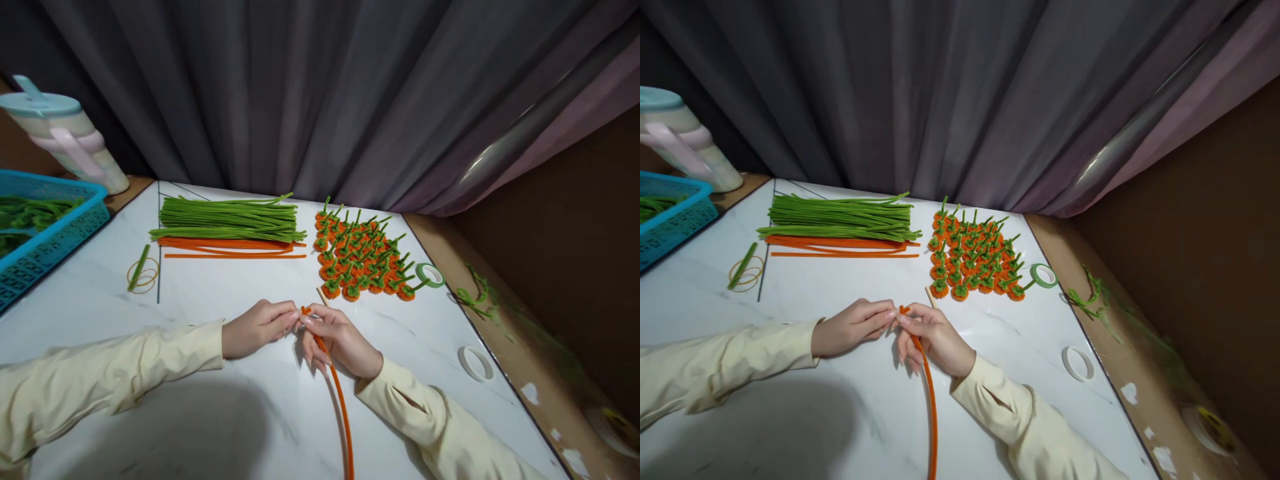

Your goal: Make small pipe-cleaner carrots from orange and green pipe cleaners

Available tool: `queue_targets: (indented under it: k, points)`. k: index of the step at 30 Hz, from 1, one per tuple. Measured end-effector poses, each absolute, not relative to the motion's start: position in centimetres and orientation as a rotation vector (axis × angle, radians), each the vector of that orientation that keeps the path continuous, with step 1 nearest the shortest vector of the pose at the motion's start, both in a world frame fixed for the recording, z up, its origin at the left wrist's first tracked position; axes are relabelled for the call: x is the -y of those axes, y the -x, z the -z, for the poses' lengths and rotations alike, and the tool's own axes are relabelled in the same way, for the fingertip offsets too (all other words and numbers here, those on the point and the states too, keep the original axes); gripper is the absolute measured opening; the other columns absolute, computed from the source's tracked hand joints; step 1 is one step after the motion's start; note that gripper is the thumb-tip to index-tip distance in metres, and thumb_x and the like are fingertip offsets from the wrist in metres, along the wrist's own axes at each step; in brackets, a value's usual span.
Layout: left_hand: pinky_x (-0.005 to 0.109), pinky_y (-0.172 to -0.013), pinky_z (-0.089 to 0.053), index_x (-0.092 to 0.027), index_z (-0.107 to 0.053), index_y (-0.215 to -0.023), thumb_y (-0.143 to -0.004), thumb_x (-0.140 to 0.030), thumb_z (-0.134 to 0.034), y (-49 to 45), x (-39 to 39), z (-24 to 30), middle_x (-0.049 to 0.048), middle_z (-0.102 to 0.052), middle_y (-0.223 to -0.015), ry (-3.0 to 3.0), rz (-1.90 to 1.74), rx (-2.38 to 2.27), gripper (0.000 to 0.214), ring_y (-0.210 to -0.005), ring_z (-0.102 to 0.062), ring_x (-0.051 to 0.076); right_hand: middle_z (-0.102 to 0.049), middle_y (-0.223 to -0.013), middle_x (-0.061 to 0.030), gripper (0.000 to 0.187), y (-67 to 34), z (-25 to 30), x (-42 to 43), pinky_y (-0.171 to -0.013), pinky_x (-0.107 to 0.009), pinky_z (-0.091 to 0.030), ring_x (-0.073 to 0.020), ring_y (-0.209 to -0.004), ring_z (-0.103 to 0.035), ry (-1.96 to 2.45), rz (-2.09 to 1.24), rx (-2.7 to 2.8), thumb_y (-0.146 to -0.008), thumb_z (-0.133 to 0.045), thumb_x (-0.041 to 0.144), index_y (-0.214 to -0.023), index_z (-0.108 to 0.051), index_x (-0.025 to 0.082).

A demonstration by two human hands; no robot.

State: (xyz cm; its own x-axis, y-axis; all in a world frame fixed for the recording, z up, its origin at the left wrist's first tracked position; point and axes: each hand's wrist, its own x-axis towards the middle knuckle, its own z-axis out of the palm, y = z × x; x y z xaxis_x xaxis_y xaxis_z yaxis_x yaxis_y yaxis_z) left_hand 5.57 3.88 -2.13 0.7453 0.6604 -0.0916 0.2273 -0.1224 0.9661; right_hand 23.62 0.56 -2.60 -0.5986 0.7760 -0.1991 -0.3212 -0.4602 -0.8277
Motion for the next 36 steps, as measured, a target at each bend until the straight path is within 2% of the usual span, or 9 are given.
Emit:
queue_targets:
  k: [7,22,29,36]
  points:
    - [0.019,-0.047,-0.029,-0.018,-0.037,-0.06,-0.09,-0.039,-0.032,-5.7,-4.0,1.8,-0.0073,-0.036,-0.049,-1.813,-0.445,-0.73,0.037,-0.044,-0.03,0.006,-0.06,-0.05,0.002,0.023,-23.2,2.5,0.0,-0.03,-0.015,-0.037,-0.0042,-0.029,-0.037,0.831,-2.032,1.024,-0.083,-0.056,0.036,-0.082,-0.051,0.014]
    - [0.018,-0.046,-0.029,-0.017,-0.041,-0.061,-0.09,-0.039,-0.032,-5.7,-4.0,2.0,-0.0073,-0.037,-0.049,-1.886,-0.471,-0.724,0.037,-0.044,-0.032,0.006,-0.057,-0.05,0.0037,0.025,-23.2,2.6,0.2,-0.032,-0.015,-0.036,-0.0037,-0.03,-0.036,0.853,-1.989,1.088,-0.084,-0.054,0.039,-0.083,-0.051,0.015]
    - [0.019,-0.047,-0.028,-0.017,-0.036,-0.057,-0.09,-0.04,-0.031,-5.7,-4.1,2.0,-0.0066,-0.036,-0.048,-1.892,-0.45,-0.723,0.04,-0.045,-0.032,0.006,-0.055,-0.054,0.0049,0.028,-23.1,3.0,0.7,-0.03,-0.016,-0.028,-0.0039,-0.031,-0.038,0.983,-1.781,1.299,-0.088,-0.046,0.044,-0.083,-0.048,0.016]
    - [0.02,-0.044,-0.026,-0.018,-0.037,-0.059,-0.088,-0.045,-0.033,-5.9,-4.3,1.9,-0.0079,-0.031,-0.046,-1.71,-0.434,-0.747,0.04,-0.043,-0.028,0.006,-0.048,-0.049,0.0062,0.034,-23.1,2.8,0.7,-0.033,-0.015,-0.031,-0.0032,-0.032,-0.037,1.085,-1.613,1.465,-0.091,-0.039,0.044,-0.073,-0.048,0.016]
